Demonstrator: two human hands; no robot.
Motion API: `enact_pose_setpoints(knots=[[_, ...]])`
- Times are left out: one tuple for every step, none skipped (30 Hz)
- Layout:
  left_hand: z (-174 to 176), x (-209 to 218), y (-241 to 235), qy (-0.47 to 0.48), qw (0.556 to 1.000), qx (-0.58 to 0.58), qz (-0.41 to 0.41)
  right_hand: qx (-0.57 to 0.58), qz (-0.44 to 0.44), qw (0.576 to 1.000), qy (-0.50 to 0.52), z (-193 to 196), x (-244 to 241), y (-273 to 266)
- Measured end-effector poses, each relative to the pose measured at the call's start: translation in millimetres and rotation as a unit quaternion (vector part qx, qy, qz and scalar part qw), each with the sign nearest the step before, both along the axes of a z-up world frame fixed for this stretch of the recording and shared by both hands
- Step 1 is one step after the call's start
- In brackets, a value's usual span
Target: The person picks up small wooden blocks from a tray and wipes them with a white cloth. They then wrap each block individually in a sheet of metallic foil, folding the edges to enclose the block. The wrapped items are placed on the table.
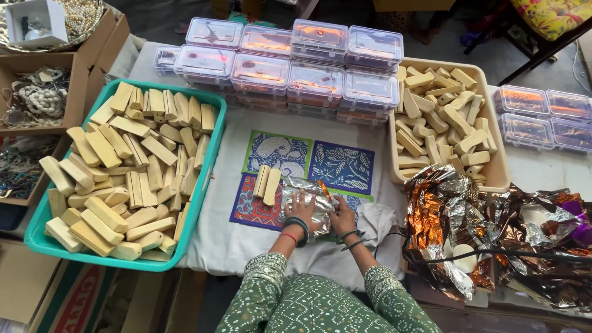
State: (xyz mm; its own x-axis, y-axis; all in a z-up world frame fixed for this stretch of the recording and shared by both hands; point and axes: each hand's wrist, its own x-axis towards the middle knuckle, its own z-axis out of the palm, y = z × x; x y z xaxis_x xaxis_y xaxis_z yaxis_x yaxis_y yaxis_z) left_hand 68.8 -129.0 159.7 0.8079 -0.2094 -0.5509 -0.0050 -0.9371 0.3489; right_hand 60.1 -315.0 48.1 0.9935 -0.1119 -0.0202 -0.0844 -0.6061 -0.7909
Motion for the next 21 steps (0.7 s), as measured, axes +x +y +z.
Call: enact_pose_setpoints(knots=[[-23.3,7.8,-0.4,0.020,0.999,-0.034,0.027,-0.012,-0.003,1.000,-0.002,-5.0,0.4,-0.8],[-86.3,13.5,3.6,0.021,0.999,-0.033,0.029,-0.011,-0.001,1.000,0.000,-3.0,1.8,0.2],[-150.3,25.1,6.9,-0.073,0.994,-0.073,-0.041,0.049,-0.025,0.998,0.038,-1.3,2.7,1.9],[-214.5,54.9,11.7,-0.169,0.974,-0.110,-0.107,0.109,-0.050,0.990,0.077,0.5,3.5,3.5],[-220.0,57.4,16.9,-0.170,0.974,-0.109,-0.106,0.109,-0.048,0.990,0.077,6.2,2.7,5.6],[-225.1,59.8,22.2,-0.168,0.970,-0.114,-0.133,0.104,-0.061,0.988,0.095,12.2,1.8,7.7],[-229.7,64.1,27.1,-0.167,0.966,-0.118,-0.160,0.099,-0.073,0.986,0.112,18.6,2.3,9.4],[-182.2,54.1,26.4,-0.169,0.966,-0.117,-0.159,0.100,-0.072,0.986,0.111,12.6,-1.1,9.7],[-135.7,40.9,25.1,-0.091,0.988,-0.083,-0.094,0.090,-0.068,0.991,0.070,6.0,-7.4,9.6],[-89.6,28.2,23.6,-0.014,0.998,-0.047,-0.027,0.079,-0.063,0.994,0.029,-1.1,-13.5,9.3],[-67.8,19.8,21.5,-0.012,0.998,-0.047,-0.028,0.079,-0.065,0.994,0.031,-3.9,-23.8,11.8],[-46.1,11.8,19.1,-0.024,0.999,-0.025,-0.026,0.187,-0.027,0.981,0.033,-6.7,-34.0,14.1],[-23.9,5.2,16.1,-0.037,0.999,-0.003,-0.024,0.292,0.010,0.956,0.034,-9.0,-42.8,15.8],[-25.4,-1.9,12.0,-0.037,0.999,-0.004,-0.026,0.291,0.008,0.956,0.034,7.1,-52.5,16.6],[-26.2,-7.1,9.1,-0.064,0.998,0.012,-0.026,0.281,-0.008,0.956,0.079,23.7,-59.5,18.7],[-26.8,-12.3,6.3,-0.091,0.995,0.029,-0.027,0.271,-0.024,0.954,0.125,40.3,-66.8,20.9],[-24.6,-16.7,4.6,-0.092,0.995,0.029,-0.027,0.271,-0.024,0.954,0.125,50.5,-68.5,16.0],[-22.5,-21.0,2.8,-0.104,0.993,0.052,-0.033,0.183,-0.039,0.964,0.189,60.4,-70.3,11.1],[-20.8,-26.6,-0.2,-0.115,0.990,0.074,-0.039,0.092,-0.055,0.961,0.253,70.5,-73.7,5.0],[-22.1,-28.5,-0.7,-0.115,0.990,0.073,-0.040,0.092,-0.056,0.961,0.254,71.5,-75.0,0.9],[-23.0,-29.0,-1.6,-0.120,0.990,0.069,-0.033,-0.003,-0.031,0.985,0.171,73.0,-74.7,-3.7]])
